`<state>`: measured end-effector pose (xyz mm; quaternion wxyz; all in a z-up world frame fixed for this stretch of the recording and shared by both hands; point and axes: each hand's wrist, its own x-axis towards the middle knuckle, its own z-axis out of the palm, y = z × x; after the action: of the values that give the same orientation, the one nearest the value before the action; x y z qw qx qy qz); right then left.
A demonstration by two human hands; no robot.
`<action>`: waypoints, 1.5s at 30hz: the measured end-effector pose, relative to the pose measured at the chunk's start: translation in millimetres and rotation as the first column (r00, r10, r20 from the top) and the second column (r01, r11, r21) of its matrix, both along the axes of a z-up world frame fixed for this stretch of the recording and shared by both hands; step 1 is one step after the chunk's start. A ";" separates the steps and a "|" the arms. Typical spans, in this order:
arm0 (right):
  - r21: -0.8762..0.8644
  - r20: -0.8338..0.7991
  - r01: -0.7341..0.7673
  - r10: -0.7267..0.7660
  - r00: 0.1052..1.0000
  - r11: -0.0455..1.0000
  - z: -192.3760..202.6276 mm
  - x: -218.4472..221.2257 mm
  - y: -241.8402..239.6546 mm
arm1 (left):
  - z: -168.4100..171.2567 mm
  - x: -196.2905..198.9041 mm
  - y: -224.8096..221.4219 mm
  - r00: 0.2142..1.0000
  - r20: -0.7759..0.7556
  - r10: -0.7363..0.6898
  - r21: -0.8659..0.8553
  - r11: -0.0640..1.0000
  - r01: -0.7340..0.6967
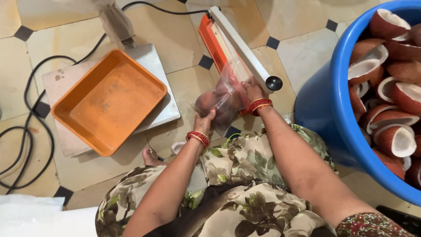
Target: The person places coconut halves into a plastic bag by hand, weighs the bag on a scale, cuts the plastic with scissors, and seals the package using a heat sealer.
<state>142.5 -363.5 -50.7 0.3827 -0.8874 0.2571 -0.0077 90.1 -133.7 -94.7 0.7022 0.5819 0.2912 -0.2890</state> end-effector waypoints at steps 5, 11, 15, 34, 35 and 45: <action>0.625 -0.101 0.124 -0.077 0.992 0.770 -99.6 17.9 -63.4 | 30.5 11.5 0.9 0.994 -0.023 0.103 -0.268 0.958 -0.105; 0.746 -0.100 0.163 -0.133 0.986 0.646 -20.4 11.3 -42.9 | 10.6 32.4 1.9 0.943 0.217 0.253 -0.455 0.881 -0.131; 0.699 -0.155 0.241 -0.187 0.970 0.673 13.0 16.4 -36.1 | 18.8 42.3 -0.8 0.909 0.301 0.287 -0.521 0.848 -0.095; -0.219 -0.142 -0.044 0.013 0.990 0.975 44.4 -1.4 -29.5 | 17.6 50.5 1.2 0.904 0.367 0.219 -0.453 0.891 -0.032; -0.311 -0.006 -0.017 0.016 1.000 0.950 43.2 -4.2 -27.6 | 16.5 50.7 1.1 0.904 0.369 0.214 -0.438 0.898 -0.034; -0.406 0.242 0.077 0.026 0.970 0.911 45.7 -10.2 -23.1 | 36.8 48.0 6.8 0.939 0.219 0.266 -0.533 0.839 -0.113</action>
<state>132.4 -386.6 -4.9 0.2152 -0.9370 0.2125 -0.1749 138.2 -126.9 -57.9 0.8910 0.3773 0.1567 -0.1979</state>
